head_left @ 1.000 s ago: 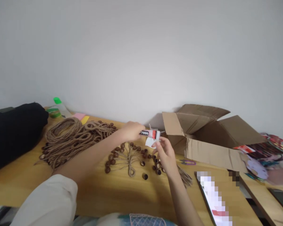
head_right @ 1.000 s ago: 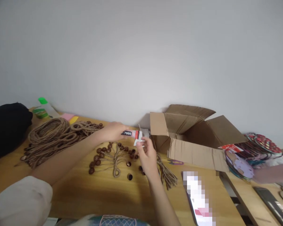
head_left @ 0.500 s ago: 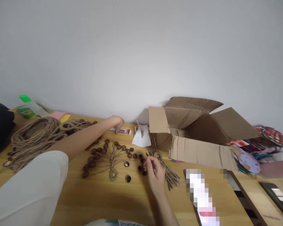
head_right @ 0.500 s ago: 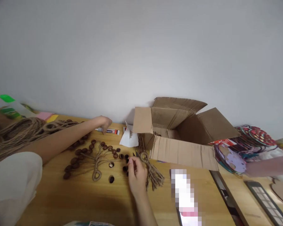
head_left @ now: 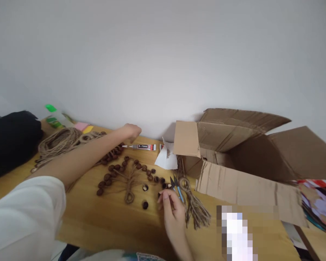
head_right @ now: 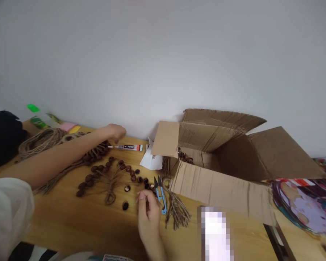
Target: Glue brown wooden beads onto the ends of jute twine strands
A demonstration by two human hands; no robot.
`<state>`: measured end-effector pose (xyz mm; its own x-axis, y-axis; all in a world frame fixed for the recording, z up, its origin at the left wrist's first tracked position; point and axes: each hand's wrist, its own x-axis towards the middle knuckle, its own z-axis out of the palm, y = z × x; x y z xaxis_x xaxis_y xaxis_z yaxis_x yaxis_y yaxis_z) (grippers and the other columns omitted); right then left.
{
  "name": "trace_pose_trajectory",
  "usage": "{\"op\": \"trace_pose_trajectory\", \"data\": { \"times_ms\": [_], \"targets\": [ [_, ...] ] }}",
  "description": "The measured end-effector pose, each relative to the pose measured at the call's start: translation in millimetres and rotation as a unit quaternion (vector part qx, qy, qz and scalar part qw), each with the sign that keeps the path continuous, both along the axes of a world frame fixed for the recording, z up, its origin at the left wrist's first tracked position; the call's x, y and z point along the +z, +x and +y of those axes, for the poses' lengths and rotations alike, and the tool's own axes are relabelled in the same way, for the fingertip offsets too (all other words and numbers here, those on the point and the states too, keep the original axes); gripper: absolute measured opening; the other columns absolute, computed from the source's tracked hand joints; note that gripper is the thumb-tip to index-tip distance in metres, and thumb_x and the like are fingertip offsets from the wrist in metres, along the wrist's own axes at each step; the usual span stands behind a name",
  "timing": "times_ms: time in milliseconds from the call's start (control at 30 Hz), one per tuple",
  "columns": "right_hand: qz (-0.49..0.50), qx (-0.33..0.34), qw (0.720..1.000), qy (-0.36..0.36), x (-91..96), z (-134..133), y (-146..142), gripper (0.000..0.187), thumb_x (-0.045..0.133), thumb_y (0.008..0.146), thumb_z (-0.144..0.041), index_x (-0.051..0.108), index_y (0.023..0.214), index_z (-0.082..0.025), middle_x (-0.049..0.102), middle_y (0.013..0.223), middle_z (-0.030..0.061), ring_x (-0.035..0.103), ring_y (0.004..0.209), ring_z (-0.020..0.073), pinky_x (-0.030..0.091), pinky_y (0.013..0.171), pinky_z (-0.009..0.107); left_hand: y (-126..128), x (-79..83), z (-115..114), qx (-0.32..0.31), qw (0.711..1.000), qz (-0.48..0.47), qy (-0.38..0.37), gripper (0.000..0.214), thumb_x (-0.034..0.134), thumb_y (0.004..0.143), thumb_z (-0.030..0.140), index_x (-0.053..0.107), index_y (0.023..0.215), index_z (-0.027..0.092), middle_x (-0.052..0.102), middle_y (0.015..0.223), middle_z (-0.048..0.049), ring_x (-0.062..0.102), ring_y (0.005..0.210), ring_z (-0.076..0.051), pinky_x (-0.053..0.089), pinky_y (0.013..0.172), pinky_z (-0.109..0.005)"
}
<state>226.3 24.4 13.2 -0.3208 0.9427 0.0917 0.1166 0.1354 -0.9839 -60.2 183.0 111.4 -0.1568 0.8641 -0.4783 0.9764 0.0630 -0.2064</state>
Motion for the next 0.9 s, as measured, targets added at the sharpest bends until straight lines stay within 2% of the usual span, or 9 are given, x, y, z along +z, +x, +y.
{"op": "trace_pose_trajectory", "data": {
  "times_ms": [167,267,333,500,633,700,833,867,900],
  "targets": [
    [-0.008,0.02,1.0,0.009,-2.9,-5,-4,0.035,0.043,0.094,-0.042,0.06,0.078,-0.017,0.056,0.063,0.001,0.052,0.056,0.0119,0.041,0.052,0.021,-5,-12.9,-25,-0.008,0.999,-0.035,0.003,0.05,0.077,0.05,0.026,0.069,0.099,0.025,0.071,0.106,-0.0091,0.064,0.098,-0.027,0.049,0.082,-0.032],
    [-0.041,-0.012,0.994,0.099,-4.0,-3,-5,0.032,0.043,0.094,-0.037,0.061,0.078,-0.016,0.06,0.066,0.0021,0.056,0.06,0.0127,0.044,0.057,0.022,3,-20.1,-31,-0.034,0.996,-0.067,0.038,0.054,0.07,0.066,0.027,0.059,0.118,0.023,0.062,0.123,-0.0102,0.059,0.109,-0.023,0.046,0.091,-0.034],
    [-0.062,-0.042,0.981,0.176,-3.8,0,-4,0.029,0.044,0.094,-0.033,0.062,0.079,-0.016,0.062,0.068,0.0027,0.058,0.062,0.0132,0.045,0.06,0.022,8,-19.5,-31,-0.05,0.994,-0.083,0.053,0.052,0.065,0.073,0.025,0.055,0.124,0.018,0.06,0.126,-0.0122,0.058,0.11,-0.023,0.045,0.093,-0.038],
    [-0.135,-0.148,0.934,0.295,1.9,2,2,0.024,0.046,0.093,-0.029,0.064,0.083,-0.015,0.065,0.072,0.0042,0.061,0.063,0.0142,0.046,0.061,0.023,3,2.6,-40,-0.091,0.987,-0.104,0.08,0.06,0.07,0.061,0.016,0.059,0.119,0.018,0.064,0.119,-0.0121,0.063,0.1,-0.025,0.049,0.08,-0.029],
    [-0.22,-0.243,0.878,0.348,2.1,-24,15,0.026,0.047,0.093,-0.032,0.064,0.083,-0.014,0.066,0.074,0.0072,0.06,0.061,0.0159,0.045,0.057,0.024,-16,19.9,-74,-0.164,0.97,-0.125,0.127,0.032,0.057,0.073,0.016,0.066,0.103,0.018,0.069,0.107,-0.0091,0.065,0.092,-0.021,0.047,0.075,-0.026],
    [-0.273,-0.284,0.844,0.363,-5.8,-48,22,0.029,0.046,0.093,-0.034,0.063,0.086,-0.013,0.065,0.072,0.0072,0.058,0.054,0.0149,0.041,0.05,0.024,-26,24.1,-97,-0.225,0.951,-0.155,0.148,0.024,0.051,0.079,0.014,0.068,0.094,0.02,0.071,0.1,-0.0043,0.065,0.088,-0.017,0.046,0.074,-0.023],
    [-0.4,-0.272,0.804,0.346,-30.7,-92,20,0.034,0.04,0.095,-0.039,0.062,0.086,-0.016,0.064,0.066,0.0039,0.056,0.049,0.0142,0.04,0.048,0.024,-37,34.4,-141,-0.341,0.894,-0.205,0.206,0.019,0.049,0.086,0.016,0.067,0.085,0.02,0.072,0.095,-0.0025,0.064,0.09,-0.015,0.044,0.081,-0.026],
    [-0.42,-0.265,0.796,0.347,-36.1,-98,17,0.037,0.037,0.096,-0.039,0.062,0.082,-0.016,0.064,0.066,0.0041,0.059,0.052,0.0149,0.04,0.049,0.024,-39,38.9,-152,-0.373,0.866,-0.217,0.251,0.02,0.048,0.089,0.018,0.067,0.084,0.019,0.072,0.094,-0.0034,0.064,0.092,-0.015,0.043,0.084,-0.028],
    [-0.433,-0.261,0.791,0.346,-40.4,-101,13,0.039,0.035,0.097,-0.039,0.061,0.079,-0.017,0.064,0.066,0.004,0.06,0.055,0.0152,0.041,0.05,0.024,-40,44.1,-164,-0.426,0.787,-0.24,0.376,0.02,0.048,0.089,0.018,0.066,0.079,0.019,0.073,0.087,-0.0031,0.065,0.085,-0.015,0.044,0.082,-0.029]
  ]
}}
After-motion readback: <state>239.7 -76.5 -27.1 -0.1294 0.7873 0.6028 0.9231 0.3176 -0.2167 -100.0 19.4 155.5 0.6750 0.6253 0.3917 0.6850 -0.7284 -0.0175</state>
